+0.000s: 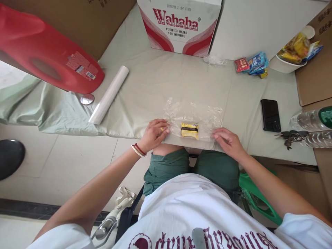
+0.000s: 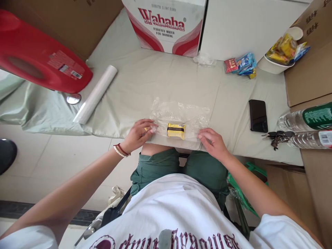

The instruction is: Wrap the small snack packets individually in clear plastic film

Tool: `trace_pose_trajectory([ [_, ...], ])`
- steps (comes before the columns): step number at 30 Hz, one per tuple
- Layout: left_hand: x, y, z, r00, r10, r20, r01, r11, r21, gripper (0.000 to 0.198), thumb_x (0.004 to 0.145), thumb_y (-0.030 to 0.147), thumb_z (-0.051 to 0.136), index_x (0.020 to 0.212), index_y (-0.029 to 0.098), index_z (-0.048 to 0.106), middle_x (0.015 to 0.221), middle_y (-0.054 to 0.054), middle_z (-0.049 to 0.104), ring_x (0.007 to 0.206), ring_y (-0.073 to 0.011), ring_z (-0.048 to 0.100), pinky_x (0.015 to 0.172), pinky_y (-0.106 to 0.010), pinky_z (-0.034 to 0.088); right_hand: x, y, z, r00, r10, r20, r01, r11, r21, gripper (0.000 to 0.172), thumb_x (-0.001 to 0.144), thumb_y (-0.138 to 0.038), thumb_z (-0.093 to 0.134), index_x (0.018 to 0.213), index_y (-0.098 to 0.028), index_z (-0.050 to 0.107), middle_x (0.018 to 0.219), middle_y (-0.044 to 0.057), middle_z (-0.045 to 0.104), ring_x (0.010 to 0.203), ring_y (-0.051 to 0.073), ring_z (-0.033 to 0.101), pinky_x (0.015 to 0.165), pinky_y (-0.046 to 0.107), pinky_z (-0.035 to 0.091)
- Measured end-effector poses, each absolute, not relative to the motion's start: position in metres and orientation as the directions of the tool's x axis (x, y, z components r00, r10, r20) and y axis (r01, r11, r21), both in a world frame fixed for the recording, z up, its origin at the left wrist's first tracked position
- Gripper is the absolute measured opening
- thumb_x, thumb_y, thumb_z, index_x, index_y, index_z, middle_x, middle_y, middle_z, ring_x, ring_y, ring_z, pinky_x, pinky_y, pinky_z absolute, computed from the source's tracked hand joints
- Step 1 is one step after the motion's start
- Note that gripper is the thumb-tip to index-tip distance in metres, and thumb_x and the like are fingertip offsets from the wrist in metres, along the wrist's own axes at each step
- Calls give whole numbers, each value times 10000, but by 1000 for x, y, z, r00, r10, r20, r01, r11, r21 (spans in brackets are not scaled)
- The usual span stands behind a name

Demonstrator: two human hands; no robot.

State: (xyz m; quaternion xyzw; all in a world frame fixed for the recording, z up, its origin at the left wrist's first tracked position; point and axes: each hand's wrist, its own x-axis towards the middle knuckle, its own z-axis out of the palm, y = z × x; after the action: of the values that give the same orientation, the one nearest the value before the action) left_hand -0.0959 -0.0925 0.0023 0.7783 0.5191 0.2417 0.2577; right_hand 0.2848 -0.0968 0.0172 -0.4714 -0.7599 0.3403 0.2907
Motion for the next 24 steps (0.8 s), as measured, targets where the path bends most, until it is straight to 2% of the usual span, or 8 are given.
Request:
trace_pose_trajectory([
  [3,-90,-76,4,220,969,110,672,-233,703,384,1020,445,490,723,248,633,844,-75,738,1074,-261,672,993,-448,539,285,-77,20,-245,969,30,555,165,-815,390,995,-575,604,840,-243,739,814,31,701,776,202,664,708,339,535],
  [6,-86,-63,-2,85,992,98,768,-128,627,371,944,458,589,641,250,540,706,-59,629,896,-271,611,899,-468,528,288,-61,15,-113,991,-66,631,20,-776,427,940,-595,649,721,-229,665,654,-3,589,624,173,546,592,308,434],
  [10,-84,-62,-14,-65,990,124,843,-12,537,312,861,431,685,646,244,557,780,-84,625,944,-312,567,900,-513,503,296,-50,4,-82,995,-60,813,32,-581,318,879,-528,713,784,-229,657,761,22,641,654,185,551,594,312,411],
  [12,-84,-67,-18,-105,984,144,842,11,540,268,866,420,685,687,241,597,835,-89,633,993,-323,560,926,-524,497,298,-48,6,-73,997,21,867,74,-493,283,870,-505,709,922,-227,690,882,53,669,690,203,570,601,327,436],
  [15,-84,-73,-20,-145,976,165,823,26,568,208,876,388,681,739,241,627,868,-84,629,1028,-319,557,949,-517,501,287,-51,21,-51,974,222,869,153,-471,310,938,-448,624,1128,-214,699,1060,110,675,781,238,616,670,381,513],
  [19,-83,-74,-22,-173,972,162,806,45,590,150,886,350,670,789,239,637,864,-72,630,1020,-300,571,960,-496,512,246,-61,42,-334,886,322,712,461,-530,294,1043,-326,487,1169,-248,741,1082,114,696,995,269,667,879,428,571],
  [22,-87,-70,-25,-233,960,158,788,91,608,153,898,351,650,792,243,627,839,-66,630,985,-290,584,916,-472,532,211,-65,36,-601,772,208,594,605,-530,351,1058,-275,467,1282,-299,736,1289,96,700,1149,264,660,919,405,589],
  [24,-91,-69,-24,-299,940,165,777,140,614,135,896,349,642,811,245,629,868,-70,639,946,-282,592,891,-471,541,194,-64,22,-653,749,114,612,611,-502,374,1057,-270,480,1350,-304,710,1414,88,661,1210,275,649,917,407,601],
])
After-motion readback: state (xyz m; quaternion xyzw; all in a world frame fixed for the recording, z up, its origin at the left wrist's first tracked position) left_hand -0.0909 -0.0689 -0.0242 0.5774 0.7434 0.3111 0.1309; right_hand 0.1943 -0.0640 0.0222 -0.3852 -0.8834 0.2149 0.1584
